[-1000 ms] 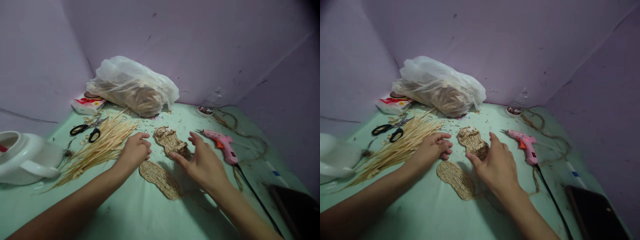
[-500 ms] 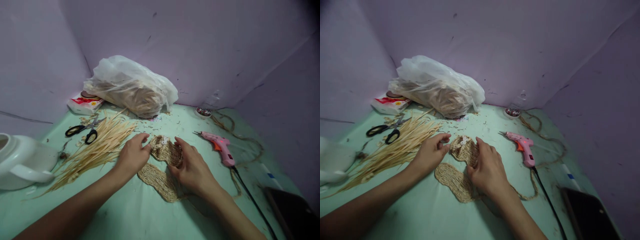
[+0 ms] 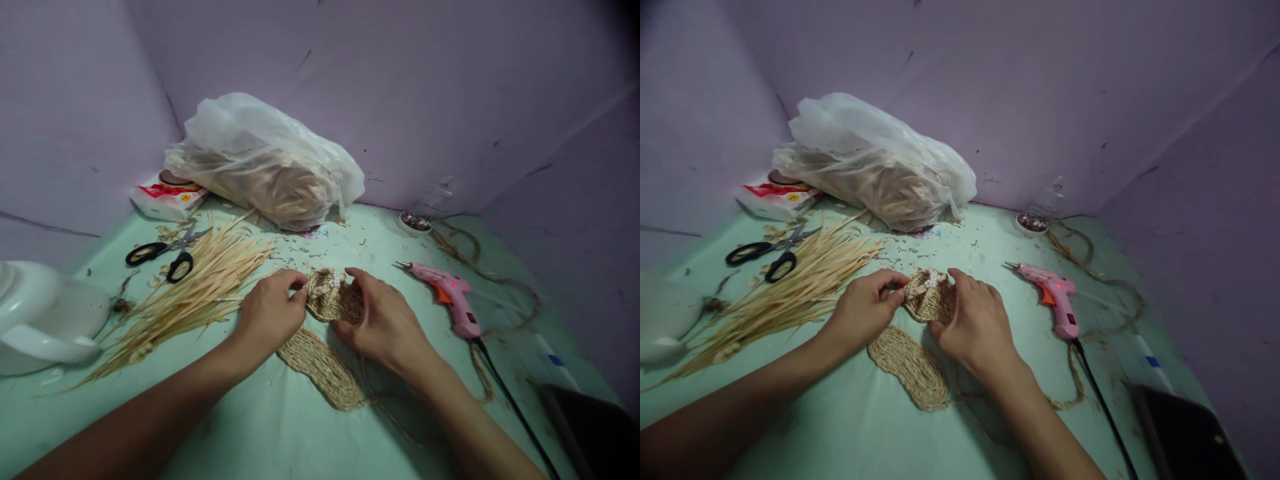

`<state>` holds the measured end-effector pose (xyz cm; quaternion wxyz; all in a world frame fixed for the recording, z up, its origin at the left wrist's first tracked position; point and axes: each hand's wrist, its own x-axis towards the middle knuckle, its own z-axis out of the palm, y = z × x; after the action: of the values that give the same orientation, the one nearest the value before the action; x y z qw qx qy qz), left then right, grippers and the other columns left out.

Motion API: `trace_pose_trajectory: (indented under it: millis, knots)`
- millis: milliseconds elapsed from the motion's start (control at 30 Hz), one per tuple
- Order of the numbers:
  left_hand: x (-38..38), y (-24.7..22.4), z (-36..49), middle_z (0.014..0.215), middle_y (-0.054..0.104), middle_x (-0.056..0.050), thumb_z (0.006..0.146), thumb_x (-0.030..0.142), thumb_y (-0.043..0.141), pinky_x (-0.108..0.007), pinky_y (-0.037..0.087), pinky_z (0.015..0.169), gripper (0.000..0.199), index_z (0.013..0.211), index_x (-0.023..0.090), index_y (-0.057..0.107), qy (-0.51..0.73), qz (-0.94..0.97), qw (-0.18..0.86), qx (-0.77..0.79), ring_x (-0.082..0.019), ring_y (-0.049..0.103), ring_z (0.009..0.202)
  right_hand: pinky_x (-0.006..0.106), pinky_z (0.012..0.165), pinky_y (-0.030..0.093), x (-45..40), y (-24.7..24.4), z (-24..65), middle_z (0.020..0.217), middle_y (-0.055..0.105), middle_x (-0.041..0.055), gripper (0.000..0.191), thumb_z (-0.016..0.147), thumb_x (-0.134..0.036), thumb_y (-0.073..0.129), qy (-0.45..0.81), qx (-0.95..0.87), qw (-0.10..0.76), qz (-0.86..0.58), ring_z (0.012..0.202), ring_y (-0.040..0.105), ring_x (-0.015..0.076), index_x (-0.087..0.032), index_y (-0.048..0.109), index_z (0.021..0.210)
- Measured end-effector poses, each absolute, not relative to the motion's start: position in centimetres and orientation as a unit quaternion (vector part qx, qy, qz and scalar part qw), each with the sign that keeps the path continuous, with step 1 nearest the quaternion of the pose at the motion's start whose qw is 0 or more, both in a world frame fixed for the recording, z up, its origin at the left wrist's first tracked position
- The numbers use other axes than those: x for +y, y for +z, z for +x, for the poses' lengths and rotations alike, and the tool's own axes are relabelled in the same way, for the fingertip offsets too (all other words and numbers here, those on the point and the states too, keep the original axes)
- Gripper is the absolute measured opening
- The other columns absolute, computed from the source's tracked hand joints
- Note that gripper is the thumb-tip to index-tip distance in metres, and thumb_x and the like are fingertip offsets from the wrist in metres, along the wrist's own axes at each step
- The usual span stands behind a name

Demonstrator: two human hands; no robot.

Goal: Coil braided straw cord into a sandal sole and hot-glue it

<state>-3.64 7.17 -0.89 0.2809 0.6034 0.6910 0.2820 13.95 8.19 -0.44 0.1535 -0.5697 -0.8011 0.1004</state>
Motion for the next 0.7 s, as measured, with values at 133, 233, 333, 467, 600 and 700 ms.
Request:
trace_pose_trajectory:
  millis: [133, 233, 333, 467, 600, 700]
  knots:
    - [7.0, -0.9, -3.5, 0.086, 0.068, -0.003, 0.076, 0.023, 0.051, -0.029, 0.037, 0.063, 0.021, 0.089, 0.024, 0.068, 0.277, 0.614, 0.276, 0.686, -0.019, 0.056, 0.071, 0.048, 0.08, 0.044, 8.0, -0.8, 14.2, 0.1, 0.066, 0.0131, 0.076, 0.062, -0.03, 0.062, 0.102, -0.802, 0.171, -0.563, 0.091, 0.059, 0.0307, -0.012, 0.039, 0.133]
    - [7.0, -0.9, -3.4, 0.092, 0.069, -0.004, 0.076, 0.023, 0.052, -0.029, 0.039, 0.066, 0.022, 0.091, 0.024, 0.068, 0.272, 0.613, 0.271, 0.691, -0.019, 0.058, 0.077, 0.048, 0.079, 0.043, 7.9, -1.0, 14.2, 0.097, 0.067, 0.012, 0.076, 0.063, -0.029, 0.062, 0.093, -0.803, 0.186, -0.559, 0.088, 0.06, 0.03, -0.014, 0.038, 0.133]
    - [6.9, -0.7, -3.4, 0.093, 0.069, -0.004, 0.076, 0.023, 0.052, -0.03, 0.04, 0.067, 0.022, 0.092, 0.024, 0.067, 0.26, 0.612, 0.266, 0.698, -0.02, 0.059, 0.078, 0.048, 0.08, 0.043, 7.8, -1.1, 14.1, 0.094, 0.067, 0.0116, 0.075, 0.064, -0.029, 0.062, 0.082, -0.806, 0.192, -0.554, 0.087, 0.06, 0.0296, -0.015, 0.038, 0.133]
    - [7.0, -1.0, -3.3, 0.092, 0.069, -0.003, 0.076, 0.022, 0.051, -0.03, 0.041, 0.069, 0.021, 0.09, 0.024, 0.067, 0.266, 0.617, 0.264, 0.692, -0.02, 0.059, 0.08, 0.05, 0.083, 0.041, 7.8, -0.9, 14.0, 0.092, 0.068, 0.0111, 0.074, 0.064, -0.027, 0.061, 0.074, -0.809, 0.193, -0.551, 0.085, 0.061, 0.0293, -0.016, 0.038, 0.133]
    - [7.2, -0.8, -3.6, 0.088, 0.068, -0.004, 0.076, 0.024, 0.051, -0.03, 0.04, 0.063, 0.022, 0.092, 0.023, 0.066, 0.259, 0.612, 0.264, 0.699, -0.02, 0.059, 0.077, 0.052, 0.091, 0.037, 7.8, -0.8, 14.0, 0.095, 0.068, 0.0121, 0.074, 0.064, -0.027, 0.062, 0.079, -0.81, 0.18, -0.552, 0.087, 0.061, 0.0284, -0.011, 0.039, 0.132]
    - [6.4, 1.1, -4.5, 0.092, 0.066, -0.005, 0.075, 0.023, 0.051, -0.032, 0.042, 0.067, 0.024, 0.095, 0.022, 0.063, 0.262, 0.637, 0.204, 0.696, -0.021, 0.058, 0.08, 0.052, 0.091, 0.038, 7.8, -0.8, 14.1, 0.097, 0.068, 0.0118, 0.071, 0.065, -0.028, 0.062, 0.078, -0.81, 0.176, -0.555, 0.089, 0.061, 0.0287, -0.014, 0.041, 0.13]
